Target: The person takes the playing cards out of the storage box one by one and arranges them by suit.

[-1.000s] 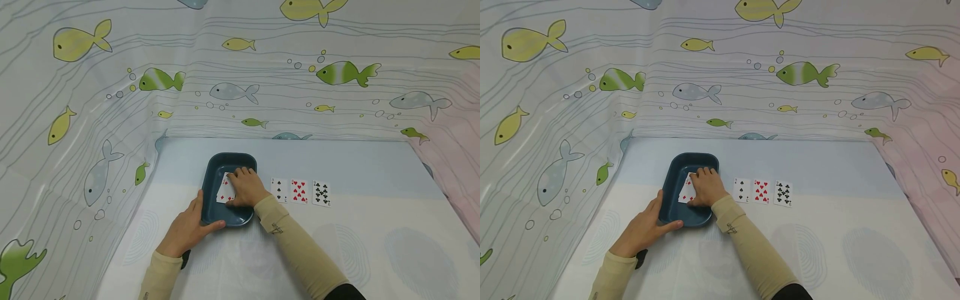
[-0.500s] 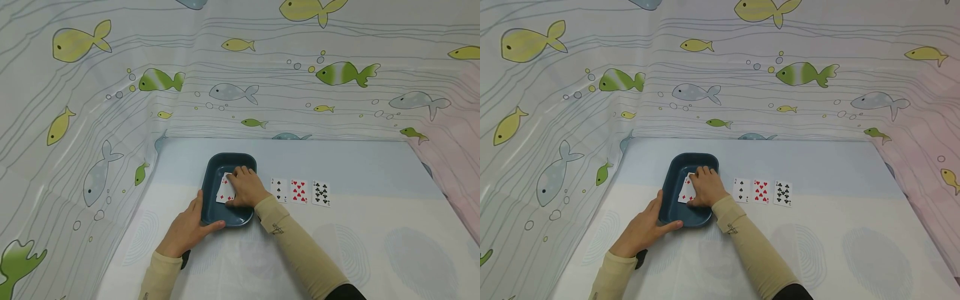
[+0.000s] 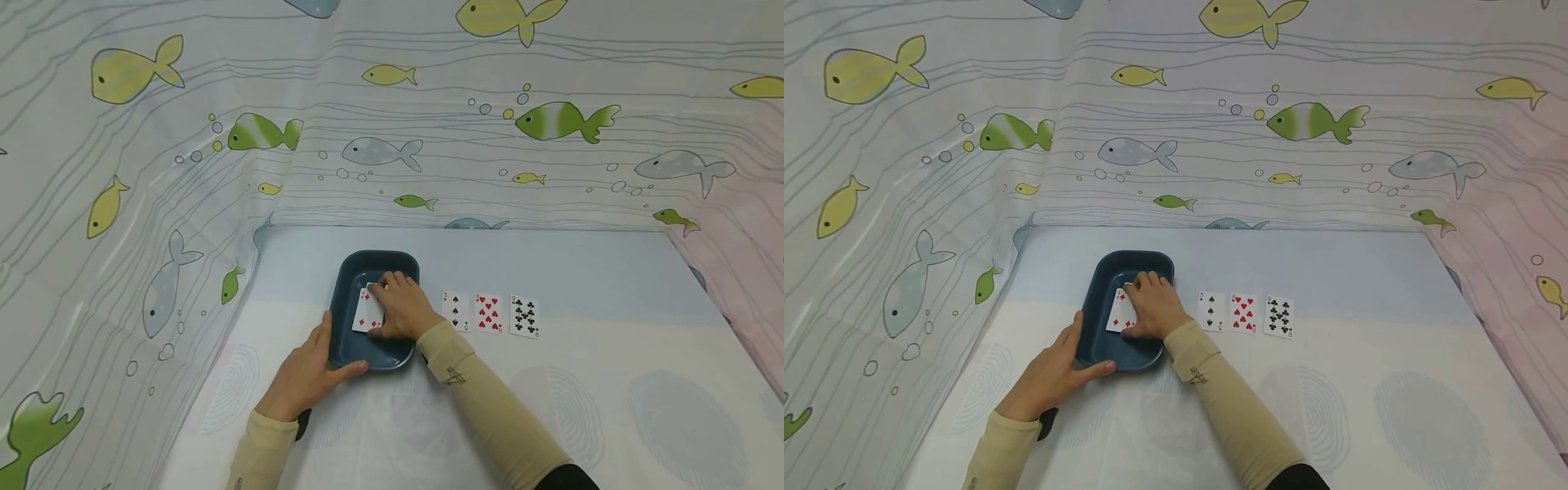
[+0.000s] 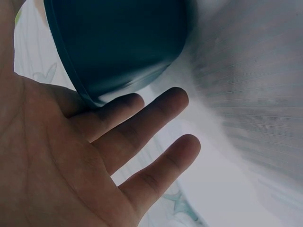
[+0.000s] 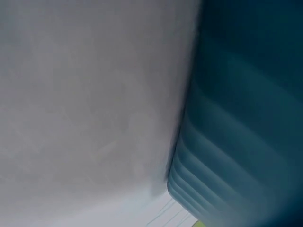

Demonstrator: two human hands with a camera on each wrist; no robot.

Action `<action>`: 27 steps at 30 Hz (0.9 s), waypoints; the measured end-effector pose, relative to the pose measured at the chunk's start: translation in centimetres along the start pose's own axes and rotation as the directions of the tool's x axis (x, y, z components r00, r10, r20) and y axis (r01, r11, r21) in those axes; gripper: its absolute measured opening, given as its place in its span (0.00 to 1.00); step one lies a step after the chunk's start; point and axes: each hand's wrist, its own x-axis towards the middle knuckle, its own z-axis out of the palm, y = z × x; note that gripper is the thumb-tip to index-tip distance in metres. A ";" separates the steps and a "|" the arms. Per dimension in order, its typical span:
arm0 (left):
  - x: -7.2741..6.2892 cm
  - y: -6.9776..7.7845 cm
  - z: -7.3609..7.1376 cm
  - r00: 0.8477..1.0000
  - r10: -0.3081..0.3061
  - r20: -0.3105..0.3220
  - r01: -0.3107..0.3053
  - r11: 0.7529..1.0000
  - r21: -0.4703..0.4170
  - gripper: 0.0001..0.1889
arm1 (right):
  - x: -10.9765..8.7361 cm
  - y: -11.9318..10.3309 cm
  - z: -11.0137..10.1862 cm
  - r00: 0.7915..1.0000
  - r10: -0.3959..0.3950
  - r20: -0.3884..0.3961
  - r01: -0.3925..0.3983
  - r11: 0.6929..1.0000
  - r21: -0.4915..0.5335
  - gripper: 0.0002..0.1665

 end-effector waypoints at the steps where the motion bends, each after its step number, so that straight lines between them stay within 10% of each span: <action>1: 0.0 0.0 0.0 1.000 0.000 0.001 0.000 1.000 0.001 0.66 | 0.0 0.0 0.0 1.000 -0.002 0.002 0.002 1.000 -0.001 0.57; 27: 0.0 0.0 0.0 1.000 -0.006 0.018 0.007 1.000 -0.009 0.65 | -1.3 0.7 -2.0 0.999 -0.030 -0.034 0.037 0.974 0.223 0.56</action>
